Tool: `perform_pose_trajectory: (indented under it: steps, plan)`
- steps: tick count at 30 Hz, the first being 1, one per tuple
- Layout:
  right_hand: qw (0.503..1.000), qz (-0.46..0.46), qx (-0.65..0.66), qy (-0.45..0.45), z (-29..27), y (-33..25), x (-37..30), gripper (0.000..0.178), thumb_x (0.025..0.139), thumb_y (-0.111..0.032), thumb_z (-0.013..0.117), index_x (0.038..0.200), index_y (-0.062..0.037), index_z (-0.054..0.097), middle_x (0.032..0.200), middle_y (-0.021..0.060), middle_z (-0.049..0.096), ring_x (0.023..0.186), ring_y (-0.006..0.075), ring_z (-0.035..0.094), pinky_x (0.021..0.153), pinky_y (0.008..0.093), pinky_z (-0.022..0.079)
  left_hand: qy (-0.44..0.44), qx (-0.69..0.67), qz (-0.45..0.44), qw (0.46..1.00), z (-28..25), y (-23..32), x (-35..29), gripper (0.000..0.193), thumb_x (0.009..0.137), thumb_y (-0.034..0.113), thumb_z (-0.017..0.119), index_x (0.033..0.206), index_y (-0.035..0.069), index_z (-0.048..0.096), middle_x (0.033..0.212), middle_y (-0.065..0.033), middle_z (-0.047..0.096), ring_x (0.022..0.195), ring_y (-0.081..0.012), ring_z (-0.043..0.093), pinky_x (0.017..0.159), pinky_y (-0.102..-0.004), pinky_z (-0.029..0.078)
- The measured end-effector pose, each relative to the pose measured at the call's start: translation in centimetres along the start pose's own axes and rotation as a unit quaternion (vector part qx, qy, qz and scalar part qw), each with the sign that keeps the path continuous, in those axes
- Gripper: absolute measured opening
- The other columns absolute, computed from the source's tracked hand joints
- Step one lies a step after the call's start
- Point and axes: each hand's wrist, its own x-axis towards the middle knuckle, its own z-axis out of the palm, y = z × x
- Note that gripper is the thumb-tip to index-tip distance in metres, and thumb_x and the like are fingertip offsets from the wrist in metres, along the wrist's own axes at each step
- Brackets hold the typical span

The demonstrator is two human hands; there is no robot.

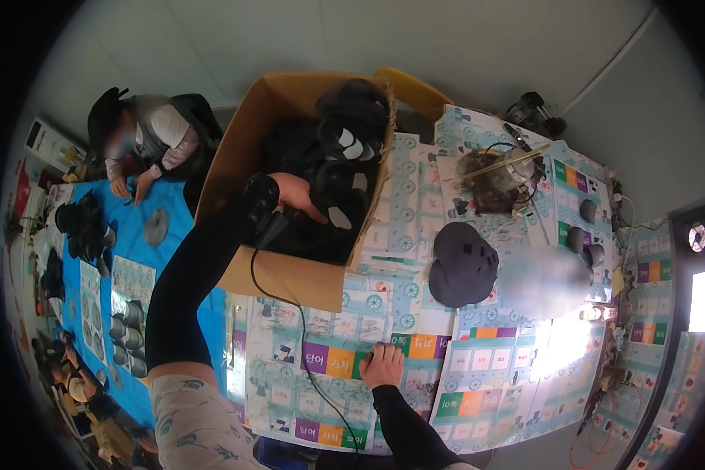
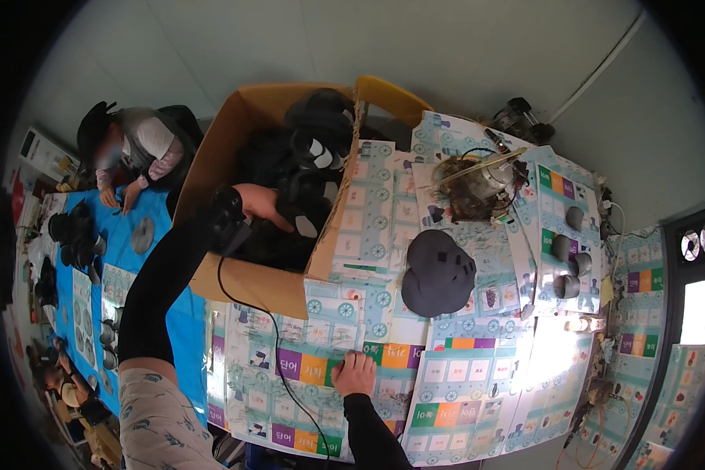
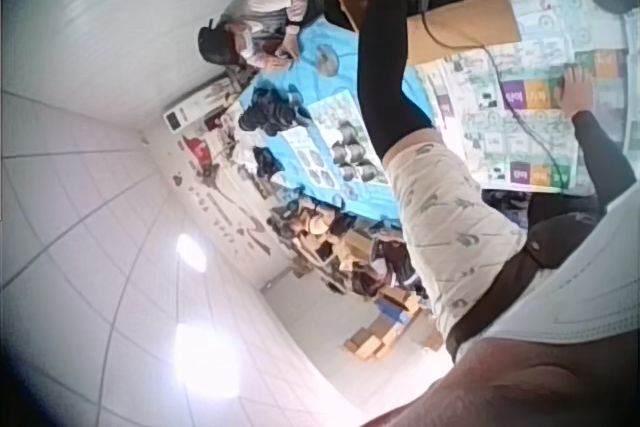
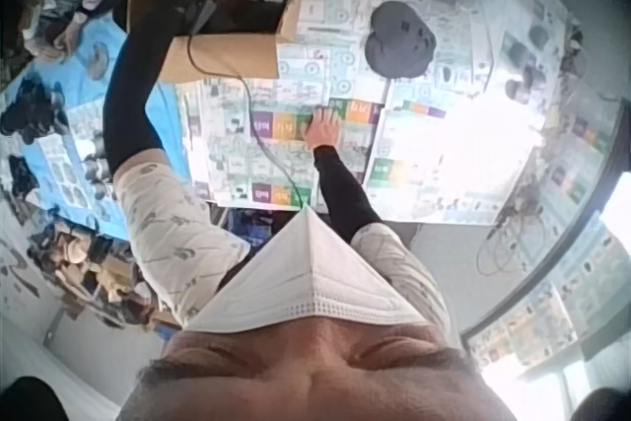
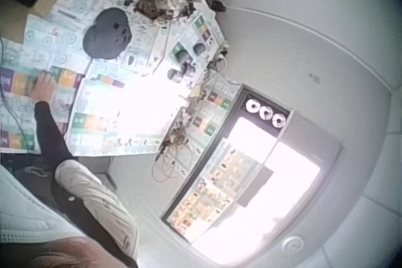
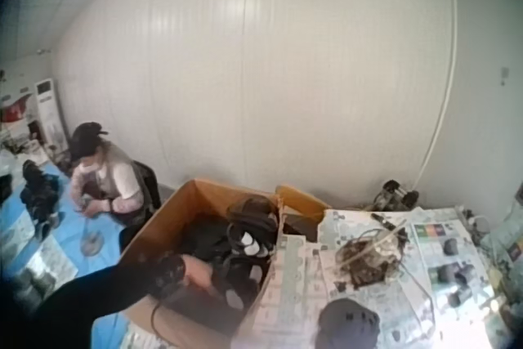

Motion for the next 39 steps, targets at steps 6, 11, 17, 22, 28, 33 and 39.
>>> perform_pose_trajectory:
  steps: [6,11,17,22,28,33,39]
  plan:
    - [1.000,-0.002,0.012,0.002,-0.2,-0.3,0.1,0.027,0.079,-0.019,0.064,0.100,-0.0056,0.056,0.099,0.0173,0.055,0.093,0.0381,0.054,0.086,0.0503,0.044,-0.065,0.041,-0.043,0.996,-4.6,-0.1,-4.6,0.057,0.088,0.039,0.081,0.128,0.001,0.068,0.110,-0.0080,0.074,0.083,-0.0142,0.071,0.066,-0.0302,0.057]
    - [1.000,0.007,0.003,-0.001,-0.1,0.5,0.3,0.027,0.079,-0.019,0.064,0.100,-0.0058,0.055,0.100,0.0173,0.055,0.093,0.0379,0.054,0.086,0.0501,0.044,0.109,-0.335,0.061,0.934,-9.2,-6.4,-10.8,0.046,0.091,0.032,0.078,0.121,-0.001,0.070,0.108,-0.0027,0.074,0.089,-0.0101,0.070,0.074,-0.0270,0.057]
    - [1.000,-0.006,0.006,0.009,0.0,0.1,0.1,0.026,0.078,-0.018,0.065,0.100,-0.0058,0.056,0.099,0.0165,0.055,0.093,0.0376,0.054,0.086,0.0501,0.045,0.093,-0.292,-0.045,0.951,-7.6,-9.2,-10.2,0.047,0.088,0.039,0.082,0.110,-0.002,0.074,0.095,-0.0037,0.075,0.085,-0.0098,0.070,0.067,-0.0230,0.051]
    - [1.000,-0.002,-0.004,0.000,0.1,-0.6,-0.3,0.027,0.078,-0.018,0.065,0.100,-0.0058,0.057,0.100,0.0163,0.056,0.094,0.0379,0.054,0.086,0.0504,0.045,0.197,-0.416,-0.075,0.885,-3.6,-8.0,-7.6,0.039,0.093,0.033,0.078,0.116,0.002,0.072,0.105,-0.0025,0.075,0.093,-0.0120,0.072,0.077,-0.0292,0.058]
    - [0.999,0.017,-0.021,0.018,-0.5,0.5,-0.3,0.025,0.077,-0.020,0.066,0.097,-0.0066,0.056,0.099,0.0165,0.056,0.094,0.0376,0.055,0.085,0.0503,0.045,0.236,-0.419,0.143,0.865,-0.4,5.3,-14.8,0.042,0.098,0.031,0.073,0.129,0.003,0.064,0.113,-0.0055,0.074,0.103,-0.0124,0.071,0.090,-0.0309,0.056]
    - [1.000,0.026,-0.016,0.000,-0.2,1.6,-0.6,0.030,0.080,-0.024,0.067,0.103,-0.0053,0.062,0.099,0.0153,0.058,0.092,0.0360,0.056,0.085,0.0482,0.045,0.253,-0.456,0.143,0.841,13.6,12.2,-19.8,0.039,0.098,0.029,0.074,0.126,0.002,0.070,0.104,-0.0161,0.075,0.094,-0.0245,0.074,0.087,-0.0368,0.056]
    - [0.990,0.086,0.054,-0.098,2.6,3.1,-1.4,0.035,0.092,-0.028,0.060,0.122,-0.0100,0.066,0.128,0.0158,0.061,0.124,0.0346,0.055,0.105,0.0484,0.044,0.295,-0.392,0.011,0.872,36.2,18.5,-3.4,0.055,0.101,0.049,0.060,0.115,-0.004,0.064,0.099,-0.0325,0.072,0.101,-0.0514,0.068,0.084,-0.0534,0.055]
